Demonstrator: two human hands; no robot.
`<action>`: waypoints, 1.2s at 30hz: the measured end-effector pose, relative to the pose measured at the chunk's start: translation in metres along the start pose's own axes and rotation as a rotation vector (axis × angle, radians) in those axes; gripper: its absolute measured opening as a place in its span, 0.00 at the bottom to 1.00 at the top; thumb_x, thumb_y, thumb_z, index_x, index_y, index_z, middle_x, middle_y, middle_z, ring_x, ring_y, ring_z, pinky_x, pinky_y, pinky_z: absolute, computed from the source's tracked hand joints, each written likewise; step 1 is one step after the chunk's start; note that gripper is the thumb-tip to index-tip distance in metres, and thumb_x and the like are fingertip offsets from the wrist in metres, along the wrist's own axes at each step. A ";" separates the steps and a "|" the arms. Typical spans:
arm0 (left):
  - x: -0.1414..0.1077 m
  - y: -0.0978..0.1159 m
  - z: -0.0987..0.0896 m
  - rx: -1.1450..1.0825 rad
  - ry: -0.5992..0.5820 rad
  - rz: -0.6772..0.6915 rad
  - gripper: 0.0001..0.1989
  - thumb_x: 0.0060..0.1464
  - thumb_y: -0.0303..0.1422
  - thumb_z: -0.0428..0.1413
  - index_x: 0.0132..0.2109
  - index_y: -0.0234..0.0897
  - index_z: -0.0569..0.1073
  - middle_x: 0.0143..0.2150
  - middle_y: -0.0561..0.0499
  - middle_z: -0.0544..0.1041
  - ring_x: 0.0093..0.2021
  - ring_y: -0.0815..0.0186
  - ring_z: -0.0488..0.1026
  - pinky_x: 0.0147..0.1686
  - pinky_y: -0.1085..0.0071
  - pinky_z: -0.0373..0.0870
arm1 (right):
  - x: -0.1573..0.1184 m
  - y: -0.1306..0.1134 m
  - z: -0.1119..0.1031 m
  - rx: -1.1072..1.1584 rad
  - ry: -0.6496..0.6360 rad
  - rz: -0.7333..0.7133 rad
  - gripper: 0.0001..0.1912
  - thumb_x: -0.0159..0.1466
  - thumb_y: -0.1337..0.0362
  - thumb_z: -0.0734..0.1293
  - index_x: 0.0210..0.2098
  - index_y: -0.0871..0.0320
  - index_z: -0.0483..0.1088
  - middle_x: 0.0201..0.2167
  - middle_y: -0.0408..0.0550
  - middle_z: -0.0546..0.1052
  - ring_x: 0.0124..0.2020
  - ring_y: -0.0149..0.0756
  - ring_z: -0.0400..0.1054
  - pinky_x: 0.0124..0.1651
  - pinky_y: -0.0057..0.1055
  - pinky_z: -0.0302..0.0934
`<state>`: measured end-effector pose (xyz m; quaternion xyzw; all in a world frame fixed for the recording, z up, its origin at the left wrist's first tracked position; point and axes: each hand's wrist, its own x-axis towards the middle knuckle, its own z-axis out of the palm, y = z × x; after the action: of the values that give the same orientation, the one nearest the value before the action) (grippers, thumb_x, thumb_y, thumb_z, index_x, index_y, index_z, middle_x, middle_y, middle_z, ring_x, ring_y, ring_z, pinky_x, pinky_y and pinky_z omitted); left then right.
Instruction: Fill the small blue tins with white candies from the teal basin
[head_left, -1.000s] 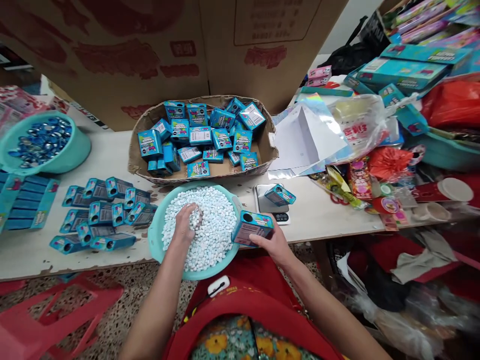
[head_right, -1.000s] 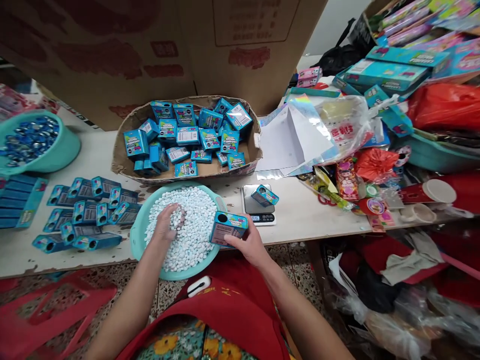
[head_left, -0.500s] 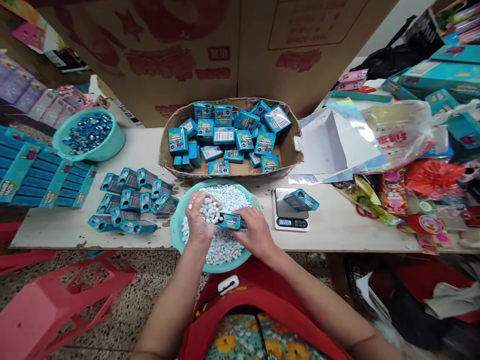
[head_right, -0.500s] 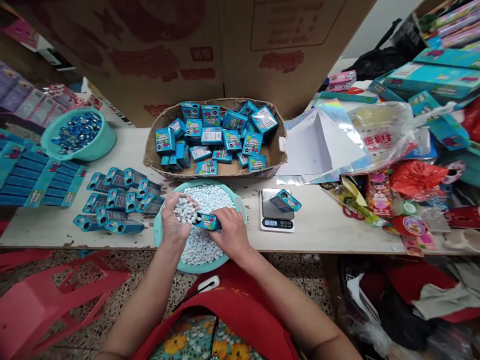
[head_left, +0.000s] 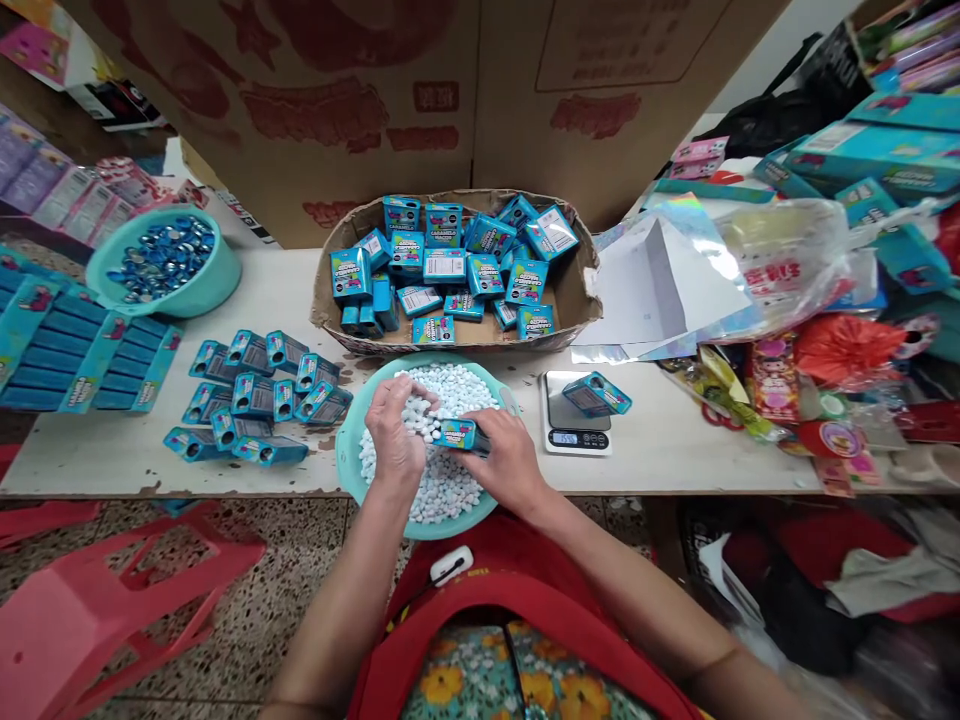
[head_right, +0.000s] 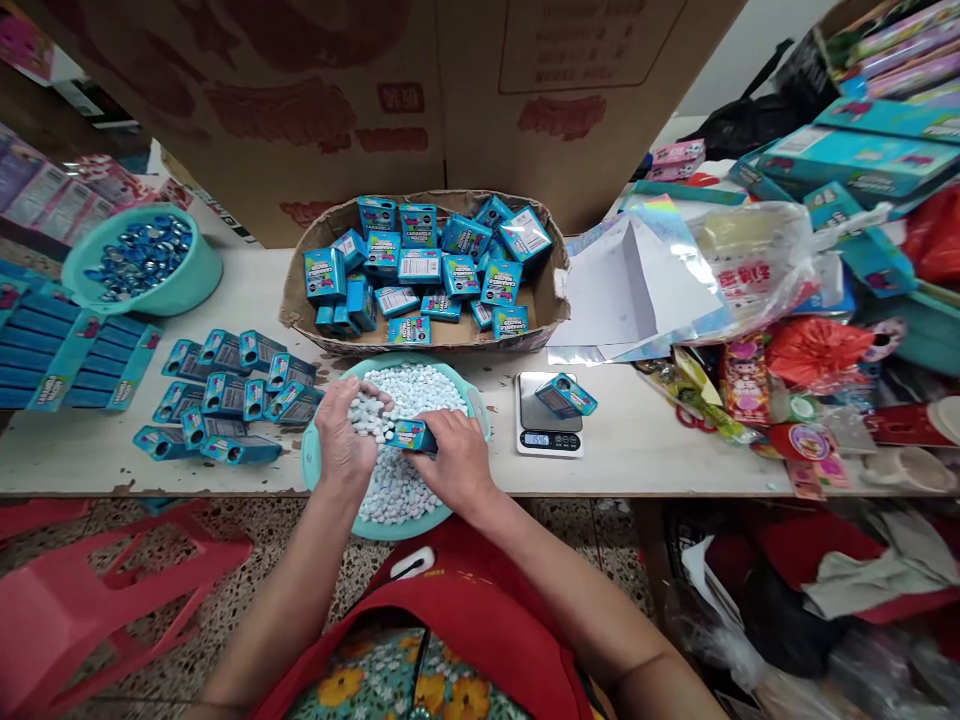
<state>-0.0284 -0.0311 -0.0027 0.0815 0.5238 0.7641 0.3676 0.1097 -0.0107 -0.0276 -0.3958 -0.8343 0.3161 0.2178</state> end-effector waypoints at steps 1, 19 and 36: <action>0.000 0.000 0.001 0.015 0.004 0.009 0.09 0.48 0.34 0.58 0.30 0.36 0.66 0.24 0.56 0.69 0.23 0.70 0.69 0.26 0.72 0.68 | 0.000 0.000 0.000 -0.001 -0.004 0.009 0.16 0.54 0.61 0.73 0.42 0.56 0.70 0.39 0.47 0.76 0.42 0.44 0.67 0.42 0.36 0.56; 0.000 -0.013 0.014 0.144 -0.026 0.107 0.14 0.53 0.40 0.57 0.27 0.35 0.65 0.22 0.56 0.66 0.22 0.72 0.67 0.26 0.74 0.67 | 0.003 0.008 -0.007 0.016 -0.004 0.031 0.17 0.54 0.63 0.72 0.42 0.55 0.70 0.41 0.46 0.76 0.44 0.43 0.67 0.45 0.36 0.57; 0.006 -0.006 0.005 0.072 -0.115 0.073 0.11 0.54 0.38 0.55 0.31 0.35 0.68 0.24 0.54 0.68 0.24 0.70 0.68 0.27 0.73 0.68 | 0.016 0.009 0.005 0.072 0.015 0.044 0.17 0.53 0.64 0.73 0.42 0.55 0.70 0.39 0.47 0.77 0.43 0.45 0.68 0.45 0.38 0.59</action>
<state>-0.0275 -0.0225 -0.0073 0.1573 0.5257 0.7517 0.3657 0.1021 0.0050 -0.0356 -0.4083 -0.8119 0.3475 0.2311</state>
